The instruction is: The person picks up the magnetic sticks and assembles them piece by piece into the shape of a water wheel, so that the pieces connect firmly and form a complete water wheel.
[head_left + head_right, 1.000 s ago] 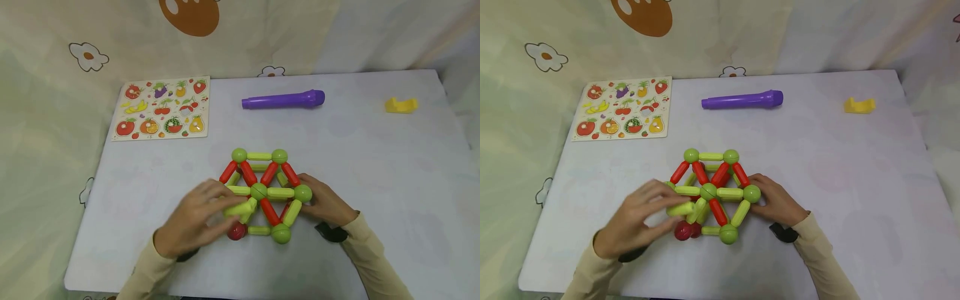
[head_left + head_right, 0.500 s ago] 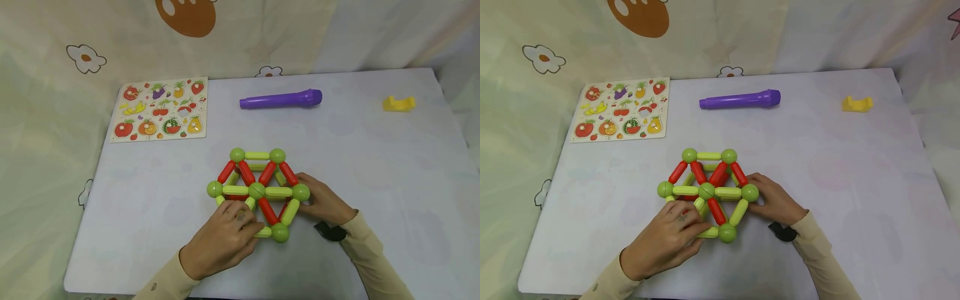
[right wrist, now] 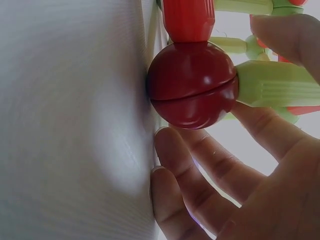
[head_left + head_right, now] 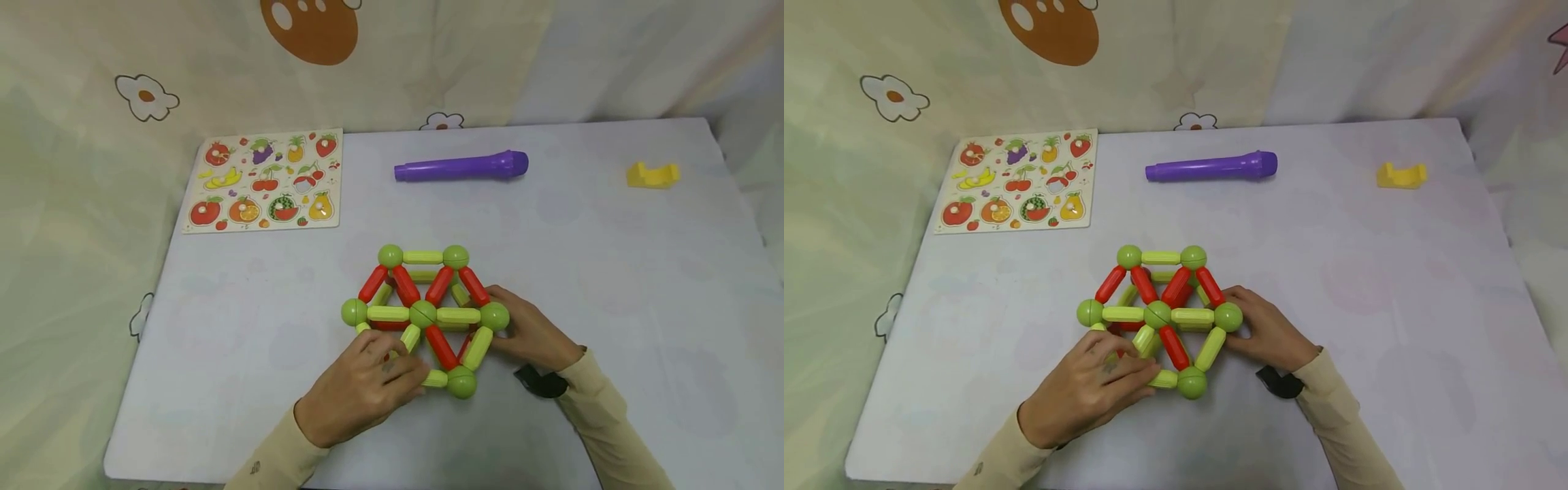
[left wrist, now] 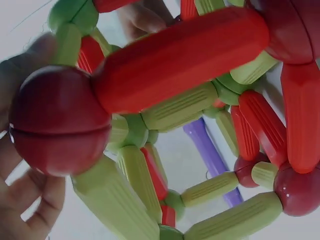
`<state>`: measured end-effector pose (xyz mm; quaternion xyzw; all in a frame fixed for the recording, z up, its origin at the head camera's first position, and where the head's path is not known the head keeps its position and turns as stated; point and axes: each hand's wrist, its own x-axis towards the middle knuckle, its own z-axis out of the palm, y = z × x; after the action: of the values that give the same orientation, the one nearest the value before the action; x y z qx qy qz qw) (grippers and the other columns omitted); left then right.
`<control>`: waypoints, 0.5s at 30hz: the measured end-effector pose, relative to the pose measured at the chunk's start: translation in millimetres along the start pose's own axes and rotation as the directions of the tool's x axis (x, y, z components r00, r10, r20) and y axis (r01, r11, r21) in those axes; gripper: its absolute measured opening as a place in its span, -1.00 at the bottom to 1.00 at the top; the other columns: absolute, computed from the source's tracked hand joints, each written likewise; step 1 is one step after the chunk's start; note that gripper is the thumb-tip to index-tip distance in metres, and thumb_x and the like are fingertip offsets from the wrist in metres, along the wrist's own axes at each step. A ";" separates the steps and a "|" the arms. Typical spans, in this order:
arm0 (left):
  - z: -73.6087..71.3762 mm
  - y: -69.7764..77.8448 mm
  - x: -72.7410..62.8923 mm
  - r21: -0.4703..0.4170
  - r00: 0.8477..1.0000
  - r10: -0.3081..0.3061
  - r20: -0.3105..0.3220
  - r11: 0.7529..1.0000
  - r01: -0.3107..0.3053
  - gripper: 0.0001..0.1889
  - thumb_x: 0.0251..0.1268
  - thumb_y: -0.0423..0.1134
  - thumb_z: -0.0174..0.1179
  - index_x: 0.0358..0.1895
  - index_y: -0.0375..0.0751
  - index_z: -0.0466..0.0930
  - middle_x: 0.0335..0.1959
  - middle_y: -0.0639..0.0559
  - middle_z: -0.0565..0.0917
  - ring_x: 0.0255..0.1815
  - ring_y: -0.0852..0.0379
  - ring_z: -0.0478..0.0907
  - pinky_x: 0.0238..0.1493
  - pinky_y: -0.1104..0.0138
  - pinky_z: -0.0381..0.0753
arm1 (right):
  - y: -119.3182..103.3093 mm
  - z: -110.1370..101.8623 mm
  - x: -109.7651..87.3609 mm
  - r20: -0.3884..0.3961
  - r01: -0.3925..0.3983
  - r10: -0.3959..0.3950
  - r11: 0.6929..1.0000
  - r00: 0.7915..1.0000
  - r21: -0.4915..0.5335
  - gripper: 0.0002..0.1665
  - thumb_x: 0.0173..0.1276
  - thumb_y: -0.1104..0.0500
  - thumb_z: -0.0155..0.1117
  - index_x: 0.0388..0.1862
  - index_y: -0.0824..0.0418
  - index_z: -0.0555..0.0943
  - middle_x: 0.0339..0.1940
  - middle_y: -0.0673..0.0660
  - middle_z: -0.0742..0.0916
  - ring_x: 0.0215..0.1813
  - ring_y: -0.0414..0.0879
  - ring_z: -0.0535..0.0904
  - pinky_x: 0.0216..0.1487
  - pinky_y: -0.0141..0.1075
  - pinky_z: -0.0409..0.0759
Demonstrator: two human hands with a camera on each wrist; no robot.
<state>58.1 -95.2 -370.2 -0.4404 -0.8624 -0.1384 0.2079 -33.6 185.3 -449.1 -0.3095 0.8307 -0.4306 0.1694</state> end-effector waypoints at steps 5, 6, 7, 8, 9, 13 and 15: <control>2.3 0.9 2.1 -0.010 0.999 0.047 -0.022 0.999 -0.048 -0.75 0.09 -0.03 0.39 -0.22 -0.07 0.74 -0.37 0.20 0.74 -0.20 0.17 0.55 -0.06 0.32 0.49 | 1.3 0.0 -1.1 0.001 -0.014 0.014 1.000 1.000 0.025 -0.37 0.11 0.27 0.47 0.15 0.11 0.44 -0.06 -0.17 0.63 -0.03 -0.26 0.54 0.04 -0.30 0.53; 2.9 1.2 2.6 -0.009 0.999 0.047 -0.025 0.999 -0.047 -0.73 0.07 -0.02 0.41 -0.21 -0.07 0.74 -0.36 0.20 0.74 -0.19 0.16 0.56 -0.06 0.32 0.49 | 1.6 -0.3 -1.1 0.000 -0.017 0.017 1.000 1.000 0.024 -0.38 0.11 0.27 0.47 0.15 0.10 0.44 -0.07 -0.17 0.63 -0.04 -0.26 0.54 0.03 -0.31 0.54; 3.5 1.6 2.9 -0.010 0.999 0.043 -0.028 0.999 -0.043 -0.72 0.06 -0.02 0.41 -0.20 -0.07 0.74 -0.35 0.20 0.74 -0.19 0.16 0.56 -0.05 0.32 0.49 | 1.8 -0.4 -1.2 -0.001 -0.022 0.022 1.000 1.000 0.022 -0.38 0.11 0.26 0.47 0.14 0.08 0.44 -0.07 -0.17 0.63 -0.05 -0.26 0.54 0.02 -0.31 0.54; 4.0 2.1 3.1 -0.011 0.999 0.039 -0.031 0.999 -0.039 -0.71 0.07 -0.01 0.40 -0.19 -0.08 0.74 -0.35 0.19 0.75 -0.19 0.15 0.56 -0.06 0.32 0.49 | 1.9 -0.5 -1.2 -0.001 -0.028 0.028 0.999 1.000 0.023 -0.39 0.11 0.26 0.47 0.13 0.07 0.44 -0.07 -0.17 0.63 -0.05 -0.26 0.53 0.02 -0.31 0.54; 4.5 2.4 3.3 -0.008 0.999 0.039 -0.036 0.999 -0.040 -0.70 0.07 -0.01 0.40 -0.19 -0.08 0.74 -0.34 0.19 0.75 -0.20 0.15 0.56 -0.06 0.32 0.50 | 2.0 -0.6 -1.2 -0.001 -0.030 0.030 0.999 1.000 0.023 -0.40 0.12 0.26 0.47 0.12 0.05 0.44 -0.08 -0.17 0.63 -0.05 -0.25 0.53 0.01 -0.31 0.55; 8.2 3.1 4.0 0.036 0.998 0.054 -0.038 0.998 -0.052 -0.73 0.25 0.01 0.25 -0.18 -0.09 0.70 -0.35 0.19 0.74 -0.33 0.18 0.46 -0.20 0.39 0.45 | 2.6 0.0 -1.7 -0.008 -0.037 0.038 0.999 0.999 0.029 -0.40 0.11 0.25 0.48 0.11 0.03 0.44 -0.07 -0.17 0.62 -0.04 -0.25 0.52 0.01 -0.31 0.55; 9.7 2.8 4.1 0.053 0.998 0.055 -0.028 0.997 -0.054 -0.74 0.28 0.02 0.20 -0.21 -0.08 0.68 -0.37 0.21 0.72 -0.40 0.19 0.37 -0.30 0.42 0.37 | 3.1 0.9 -2.0 -0.005 -0.032 0.032 0.999 0.999 0.042 -0.40 0.12 0.24 0.47 0.12 0.04 0.44 -0.06 -0.16 0.62 -0.04 -0.24 0.52 0.02 -0.31 0.55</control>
<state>55.9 -86.6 -376.5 -0.4561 -0.8502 -0.1167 0.2357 -32.8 187.5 -452.2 -0.2911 0.8269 -0.4461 0.1803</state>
